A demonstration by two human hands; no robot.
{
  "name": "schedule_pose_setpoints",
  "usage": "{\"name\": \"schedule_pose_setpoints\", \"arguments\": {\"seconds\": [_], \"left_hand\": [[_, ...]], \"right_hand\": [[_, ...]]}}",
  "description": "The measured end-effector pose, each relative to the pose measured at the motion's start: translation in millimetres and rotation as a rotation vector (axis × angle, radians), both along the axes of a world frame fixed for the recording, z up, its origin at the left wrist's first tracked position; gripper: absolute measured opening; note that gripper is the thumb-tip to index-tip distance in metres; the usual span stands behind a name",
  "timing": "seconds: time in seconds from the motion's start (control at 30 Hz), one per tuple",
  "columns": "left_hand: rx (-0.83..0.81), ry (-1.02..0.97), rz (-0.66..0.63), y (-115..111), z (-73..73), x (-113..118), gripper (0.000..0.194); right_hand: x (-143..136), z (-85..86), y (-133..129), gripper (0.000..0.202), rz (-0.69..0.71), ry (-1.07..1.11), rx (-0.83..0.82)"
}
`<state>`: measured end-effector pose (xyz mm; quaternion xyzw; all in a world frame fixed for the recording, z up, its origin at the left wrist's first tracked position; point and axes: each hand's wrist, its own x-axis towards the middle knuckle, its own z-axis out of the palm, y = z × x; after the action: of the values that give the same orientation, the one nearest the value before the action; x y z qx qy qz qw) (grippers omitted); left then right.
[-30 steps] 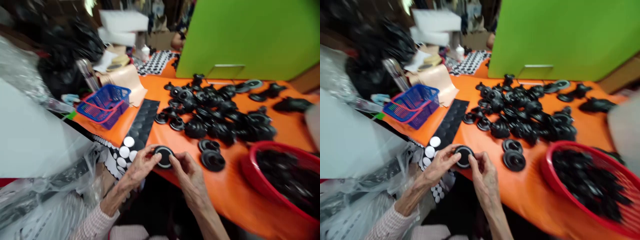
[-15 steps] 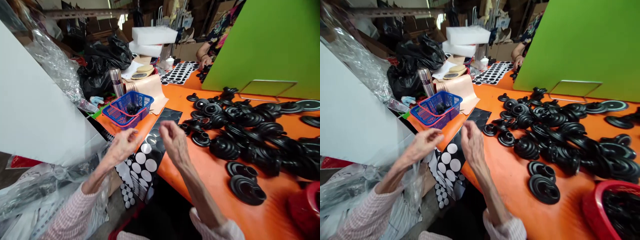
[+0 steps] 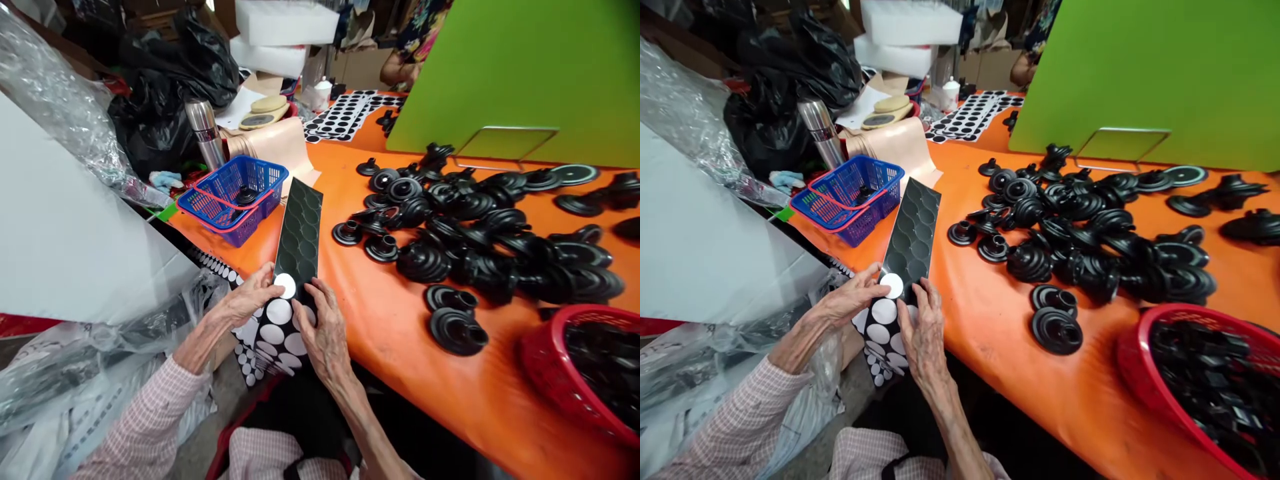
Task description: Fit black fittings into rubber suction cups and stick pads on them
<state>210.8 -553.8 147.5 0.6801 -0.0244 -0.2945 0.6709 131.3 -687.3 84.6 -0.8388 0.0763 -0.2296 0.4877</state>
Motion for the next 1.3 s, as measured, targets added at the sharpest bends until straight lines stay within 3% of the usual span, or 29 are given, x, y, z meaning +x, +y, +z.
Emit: {"name": "schedule_pose_setpoints", "arguments": {"seconds": [0.17,0.47,0.57,0.63,0.73,0.8,0.9,1.0,1.07,1.17,1.3], "left_hand": [[-0.215,0.168,-0.016,-4,-9.3,1,0.043],[-0.135,0.094,-0.105,-4,-8.2,8,0.046],[0.025,-0.063,-0.075,-2,-8.5,12,0.041],[0.256,-0.280,0.054,-1,-6.0,13,0.036],[0.535,-0.577,0.289,-8,3.3,5,0.026],[0.481,-0.516,0.205,-20,9.4,-6,0.022],[0.195,-0.145,-0.085,-43,11.7,-27,0.025],[0.034,0.010,-0.022,-65,7.6,-42,0.021],[-0.007,0.030,-0.034,-79,5.2,-49,0.021],[0.101,-0.104,-0.240,-104,5.5,-59,0.024],[0.431,-0.619,-0.175,-153,3.5,-70,0.028]], "right_hand": [[2,2.9,-2,0.031,-0.056,-0.007,0.080],[10,14.6,-8,0.018,-0.065,0.020,0.258],[8,16.7,-20,0.025,-0.207,0.069,0.392],[4,19.6,-30,0.028,-0.276,0.069,0.425],[-6,27.0,-38,0.027,-0.236,0.032,0.335],[-15,32.4,-36,0.023,-0.197,-0.020,0.216],[-33,38.1,-31,0.016,-0.079,-0.094,0.080],[-53,38.9,-36,0.030,0.000,-0.052,0.111],[-65,37.1,-45,0.033,-0.086,0.015,0.257],[-81,35.4,-67,0.017,-0.335,0.048,0.420],[-107,43.8,-96,0.022,-0.622,-0.012,0.377]]}}
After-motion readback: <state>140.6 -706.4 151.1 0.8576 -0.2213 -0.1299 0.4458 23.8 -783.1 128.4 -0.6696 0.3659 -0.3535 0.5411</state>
